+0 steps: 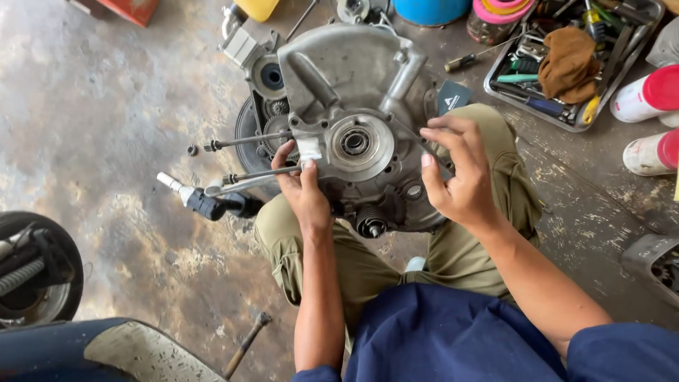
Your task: Repairing and assembling components of a motorcycle engine casing.
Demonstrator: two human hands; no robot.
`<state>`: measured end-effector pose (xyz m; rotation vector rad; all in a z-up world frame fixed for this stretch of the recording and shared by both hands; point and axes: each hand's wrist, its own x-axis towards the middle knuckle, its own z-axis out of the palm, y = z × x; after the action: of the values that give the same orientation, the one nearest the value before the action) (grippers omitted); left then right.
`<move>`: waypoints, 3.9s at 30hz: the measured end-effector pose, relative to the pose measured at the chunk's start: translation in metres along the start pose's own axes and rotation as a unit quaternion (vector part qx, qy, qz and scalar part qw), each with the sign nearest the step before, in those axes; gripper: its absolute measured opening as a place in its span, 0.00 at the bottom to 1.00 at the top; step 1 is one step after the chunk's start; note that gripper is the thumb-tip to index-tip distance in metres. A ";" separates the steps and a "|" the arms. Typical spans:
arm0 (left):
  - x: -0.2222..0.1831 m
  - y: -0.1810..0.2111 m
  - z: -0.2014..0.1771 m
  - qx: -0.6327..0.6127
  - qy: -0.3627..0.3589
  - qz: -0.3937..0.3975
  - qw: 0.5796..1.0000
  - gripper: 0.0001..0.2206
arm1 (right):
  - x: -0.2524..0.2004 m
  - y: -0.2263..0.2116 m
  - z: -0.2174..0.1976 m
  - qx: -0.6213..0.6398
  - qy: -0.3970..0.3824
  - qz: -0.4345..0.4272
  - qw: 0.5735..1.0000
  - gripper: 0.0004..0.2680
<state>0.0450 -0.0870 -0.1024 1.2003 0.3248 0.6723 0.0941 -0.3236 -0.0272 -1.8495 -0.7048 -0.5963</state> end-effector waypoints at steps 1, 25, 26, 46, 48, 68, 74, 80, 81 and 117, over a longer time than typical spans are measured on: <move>-0.004 0.007 0.006 0.000 0.005 0.000 1.000 0.18 | -0.003 0.004 0.003 0.002 -0.005 -0.001 1.000 0.10; -0.010 0.021 -0.014 0.143 -0.066 0.125 0.980 0.26 | -0.001 0.009 0.035 0.126 -0.020 0.029 0.991 0.22; -0.008 0.017 -0.020 0.107 -0.088 0.099 0.985 0.28 | -0.004 0.017 0.040 0.155 -0.022 0.035 0.987 0.24; -0.016 0.018 -0.017 -0.037 -0.210 0.016 0.977 0.47 | 0.026 0.051 0.023 0.223 -0.097 0.039 0.969 0.27; -0.015 0.027 -0.011 -0.029 -0.195 0.021 0.980 0.40 | 0.033 0.043 0.024 0.199 -0.106 0.018 0.974 0.24; -0.024 0.016 -0.010 -0.016 -0.115 -0.003 0.993 0.38 | 0.015 0.038 0.044 -0.101 -0.066 -0.137 0.983 0.16; -0.025 0.012 -0.005 -0.014 -0.097 0.004 0.995 0.38 | 0.010 0.028 0.054 -0.214 -0.104 -0.154 0.959 0.24; -0.022 0.010 -0.003 -0.010 -0.088 0.018 0.996 0.38 | 0.005 0.019 0.067 -0.260 -0.119 -0.134 0.949 0.24; -0.022 0.008 -0.002 -0.010 -0.087 0.022 0.996 0.38 | 0.004 0.012 0.069 -0.254 -0.123 -0.120 0.952 0.23; -0.005 -0.017 0.061 0.050 -0.102 0.041 0.993 0.37 | 0.036 0.070 -0.090 -0.085 -0.235 0.085 0.964 0.08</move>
<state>0.0806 -0.1392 -0.0979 1.3730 0.1389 0.6039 0.1618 -0.4214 -0.0159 -2.2165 -0.8087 -0.1018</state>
